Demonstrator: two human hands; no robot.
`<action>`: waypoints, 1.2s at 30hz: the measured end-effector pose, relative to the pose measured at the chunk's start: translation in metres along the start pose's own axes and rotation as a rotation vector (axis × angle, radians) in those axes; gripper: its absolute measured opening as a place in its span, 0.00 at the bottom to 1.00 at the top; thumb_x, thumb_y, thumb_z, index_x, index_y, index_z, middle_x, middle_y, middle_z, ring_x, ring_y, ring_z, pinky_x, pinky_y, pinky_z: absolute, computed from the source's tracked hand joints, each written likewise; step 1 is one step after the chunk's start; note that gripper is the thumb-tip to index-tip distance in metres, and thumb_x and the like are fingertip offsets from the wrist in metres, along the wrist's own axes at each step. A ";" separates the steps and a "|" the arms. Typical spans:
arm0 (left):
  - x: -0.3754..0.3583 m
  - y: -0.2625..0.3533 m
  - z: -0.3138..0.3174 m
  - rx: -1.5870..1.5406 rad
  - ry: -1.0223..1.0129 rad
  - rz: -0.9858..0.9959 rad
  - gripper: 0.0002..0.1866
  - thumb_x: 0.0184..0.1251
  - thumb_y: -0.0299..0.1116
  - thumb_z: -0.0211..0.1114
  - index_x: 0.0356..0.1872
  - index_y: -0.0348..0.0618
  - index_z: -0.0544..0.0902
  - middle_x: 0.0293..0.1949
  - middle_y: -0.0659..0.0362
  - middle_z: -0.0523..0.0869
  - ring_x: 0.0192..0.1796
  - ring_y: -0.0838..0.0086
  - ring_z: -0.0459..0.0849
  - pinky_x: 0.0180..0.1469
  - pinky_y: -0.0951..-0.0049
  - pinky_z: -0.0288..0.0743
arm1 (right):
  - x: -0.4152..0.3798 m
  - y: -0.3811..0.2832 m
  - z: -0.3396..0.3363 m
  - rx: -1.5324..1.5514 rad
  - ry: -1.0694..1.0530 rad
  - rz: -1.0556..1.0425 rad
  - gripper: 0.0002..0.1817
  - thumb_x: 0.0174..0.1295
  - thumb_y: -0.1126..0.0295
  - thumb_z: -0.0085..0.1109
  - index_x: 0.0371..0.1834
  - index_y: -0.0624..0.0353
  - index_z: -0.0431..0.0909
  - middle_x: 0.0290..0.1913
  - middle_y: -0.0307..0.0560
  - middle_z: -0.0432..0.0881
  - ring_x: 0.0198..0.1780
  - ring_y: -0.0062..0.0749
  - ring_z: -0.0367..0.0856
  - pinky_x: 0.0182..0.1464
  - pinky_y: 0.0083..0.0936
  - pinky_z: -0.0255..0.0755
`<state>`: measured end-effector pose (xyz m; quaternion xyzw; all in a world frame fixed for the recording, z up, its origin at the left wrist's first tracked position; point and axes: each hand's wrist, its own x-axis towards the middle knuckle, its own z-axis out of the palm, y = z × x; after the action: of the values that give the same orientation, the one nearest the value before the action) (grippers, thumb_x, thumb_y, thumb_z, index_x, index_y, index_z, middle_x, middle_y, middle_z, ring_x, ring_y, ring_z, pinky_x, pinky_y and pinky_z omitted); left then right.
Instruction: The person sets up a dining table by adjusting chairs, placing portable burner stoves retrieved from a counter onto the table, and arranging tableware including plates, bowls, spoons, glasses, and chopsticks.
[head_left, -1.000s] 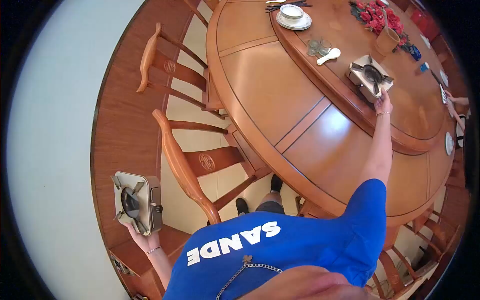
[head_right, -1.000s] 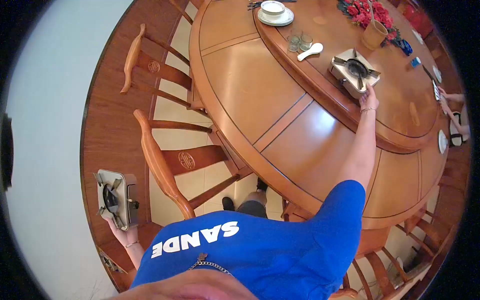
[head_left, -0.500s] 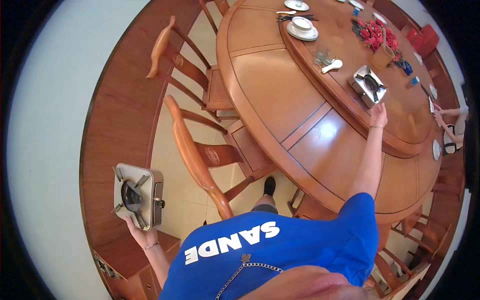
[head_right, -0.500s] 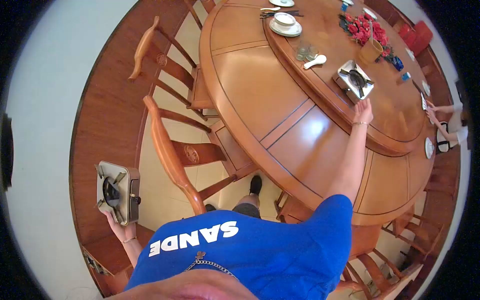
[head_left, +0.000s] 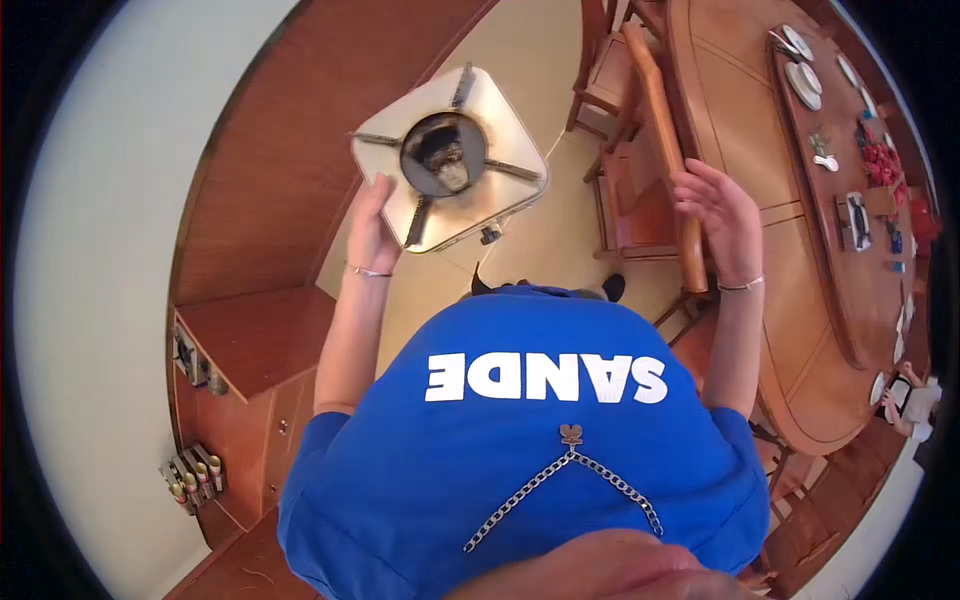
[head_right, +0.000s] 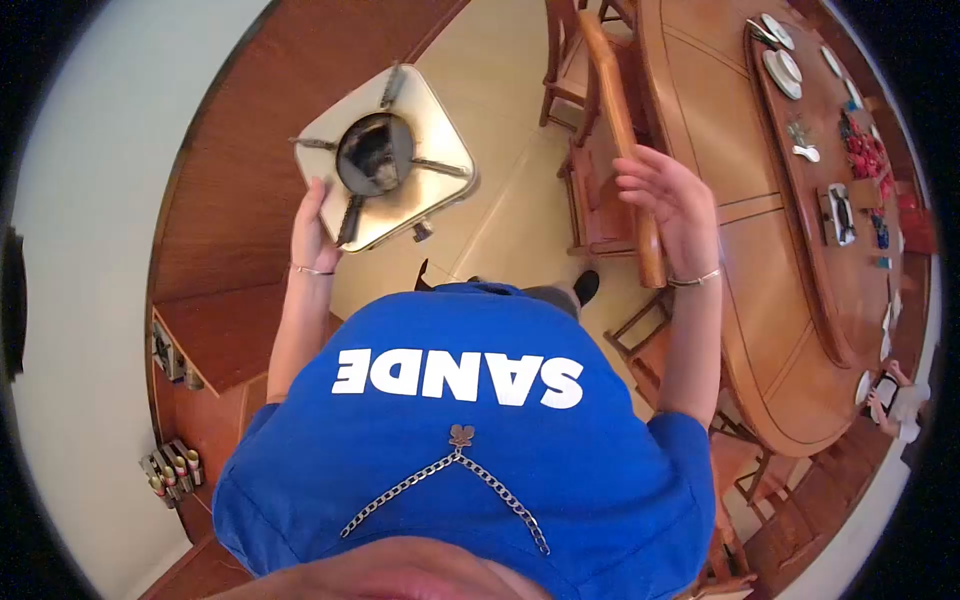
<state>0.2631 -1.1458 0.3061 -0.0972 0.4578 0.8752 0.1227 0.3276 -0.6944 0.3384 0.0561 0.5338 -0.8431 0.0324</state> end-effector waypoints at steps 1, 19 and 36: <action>0.003 0.001 -0.005 -0.017 -0.048 -0.040 0.26 0.73 0.45 0.58 0.62 0.36 0.71 0.57 0.51 0.80 0.56 0.64 0.80 0.60 0.63 0.75 | 0.004 0.008 0.029 -0.030 -0.057 0.039 0.25 0.71 0.59 0.49 0.59 0.74 0.72 0.53 0.59 0.81 0.53 0.37 0.81 0.56 0.30 0.76; 0.179 0.069 -0.084 0.110 -0.189 -0.364 0.26 0.67 0.41 0.66 0.57 0.30 0.73 0.50 0.51 0.83 0.51 0.70 0.83 0.55 0.69 0.78 | 0.189 0.178 0.188 0.269 -0.022 0.378 0.18 0.62 0.62 0.61 0.43 0.69 0.82 0.40 0.49 0.86 0.37 0.28 0.85 0.44 0.24 0.78; 0.470 0.197 -0.143 0.095 0.013 -0.283 0.22 0.76 0.42 0.55 0.55 0.30 0.74 0.47 0.45 0.84 0.50 0.65 0.84 0.54 0.70 0.78 | 0.503 0.121 0.246 0.485 0.062 0.141 0.19 0.59 0.65 0.61 0.48 0.70 0.79 0.44 0.49 0.85 0.44 0.32 0.84 0.51 0.30 0.77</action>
<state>-0.2358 -1.3132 0.2461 -0.1608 0.4812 0.8258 0.2465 -0.1719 -0.9661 0.2698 0.1254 0.3114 -0.9400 0.0603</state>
